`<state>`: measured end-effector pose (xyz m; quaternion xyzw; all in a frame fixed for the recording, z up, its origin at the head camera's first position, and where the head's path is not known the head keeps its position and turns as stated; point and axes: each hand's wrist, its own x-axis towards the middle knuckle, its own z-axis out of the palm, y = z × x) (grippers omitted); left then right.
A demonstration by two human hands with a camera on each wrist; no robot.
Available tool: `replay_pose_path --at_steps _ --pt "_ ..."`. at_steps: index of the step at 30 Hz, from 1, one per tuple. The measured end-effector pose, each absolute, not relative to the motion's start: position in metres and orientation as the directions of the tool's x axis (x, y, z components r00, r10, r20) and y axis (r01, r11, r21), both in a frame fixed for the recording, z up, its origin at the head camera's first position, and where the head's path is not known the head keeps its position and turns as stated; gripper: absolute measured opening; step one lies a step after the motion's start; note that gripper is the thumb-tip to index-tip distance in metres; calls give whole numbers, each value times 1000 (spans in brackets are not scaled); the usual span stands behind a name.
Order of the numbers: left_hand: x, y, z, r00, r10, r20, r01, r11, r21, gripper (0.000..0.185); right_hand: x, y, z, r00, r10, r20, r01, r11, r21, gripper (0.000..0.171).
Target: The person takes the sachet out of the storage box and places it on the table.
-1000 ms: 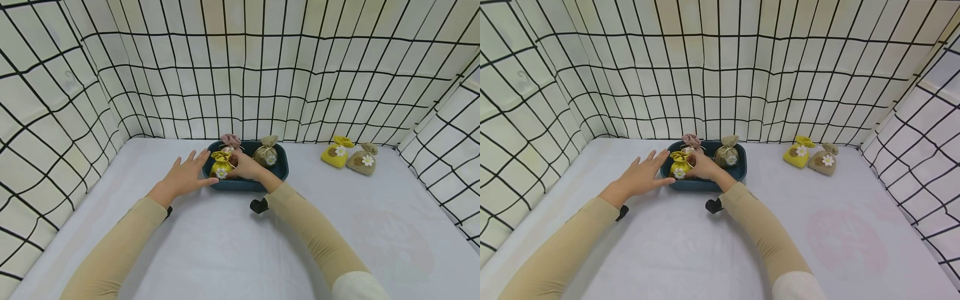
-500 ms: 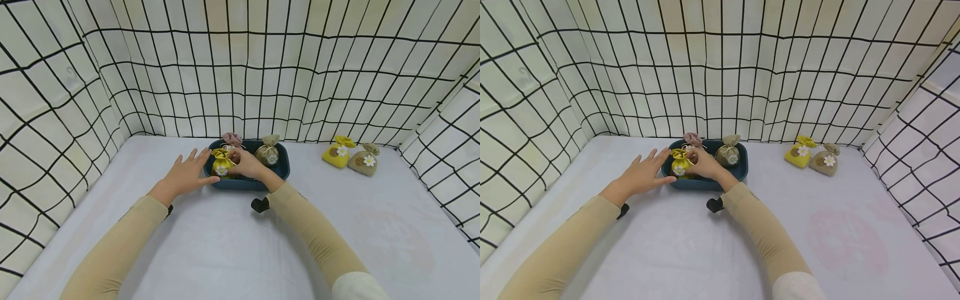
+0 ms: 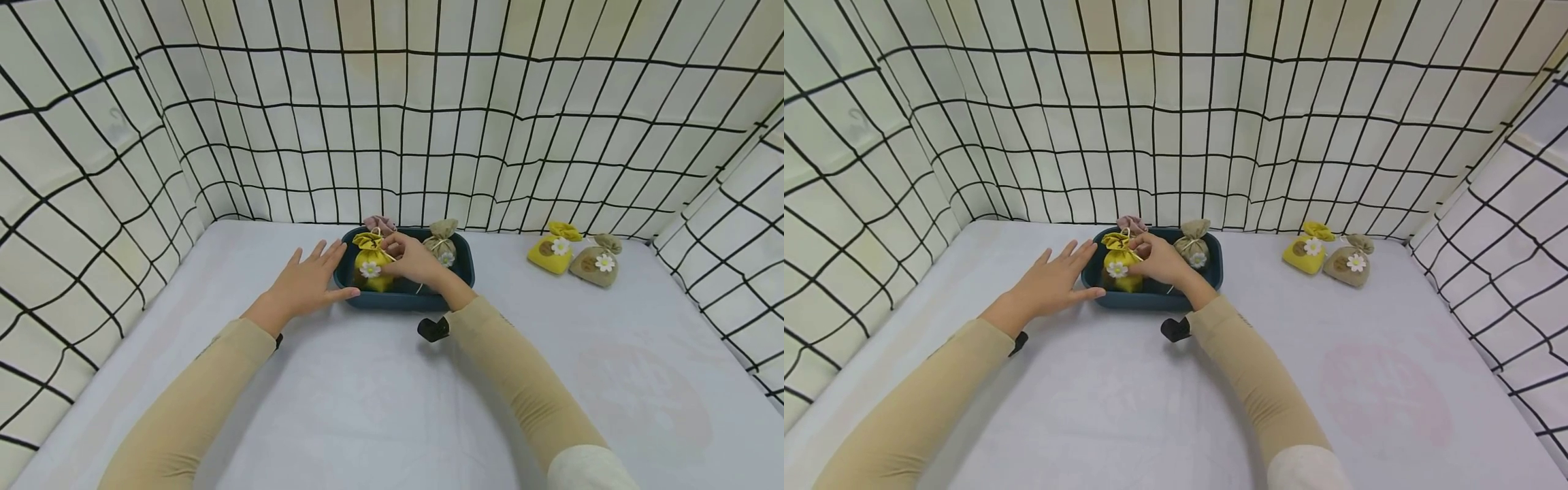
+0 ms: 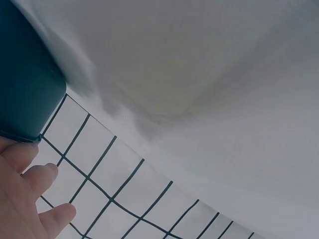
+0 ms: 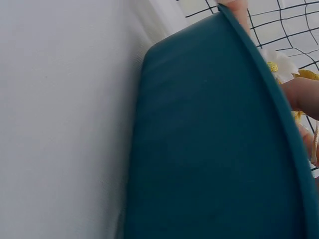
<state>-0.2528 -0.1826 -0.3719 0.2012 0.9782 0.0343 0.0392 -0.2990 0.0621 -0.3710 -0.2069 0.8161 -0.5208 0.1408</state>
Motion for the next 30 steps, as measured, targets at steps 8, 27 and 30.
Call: replay_pose_path --at_steps 8,27,30 --pt "-253 -183 -370 -915 398 -69 393 916 77 106 -299 75 -361 -883 -470 -5 -160 311 -937 44" --pt "-252 -182 -372 -917 391 -75 385 919 90 105 -295 97 -363 -888 -461 -5 -141 281 -949 46" --pt "-251 -182 -370 -918 389 -77 382 920 93 105 -295 99 -363 -894 -448 2 -135 266 -954 45"
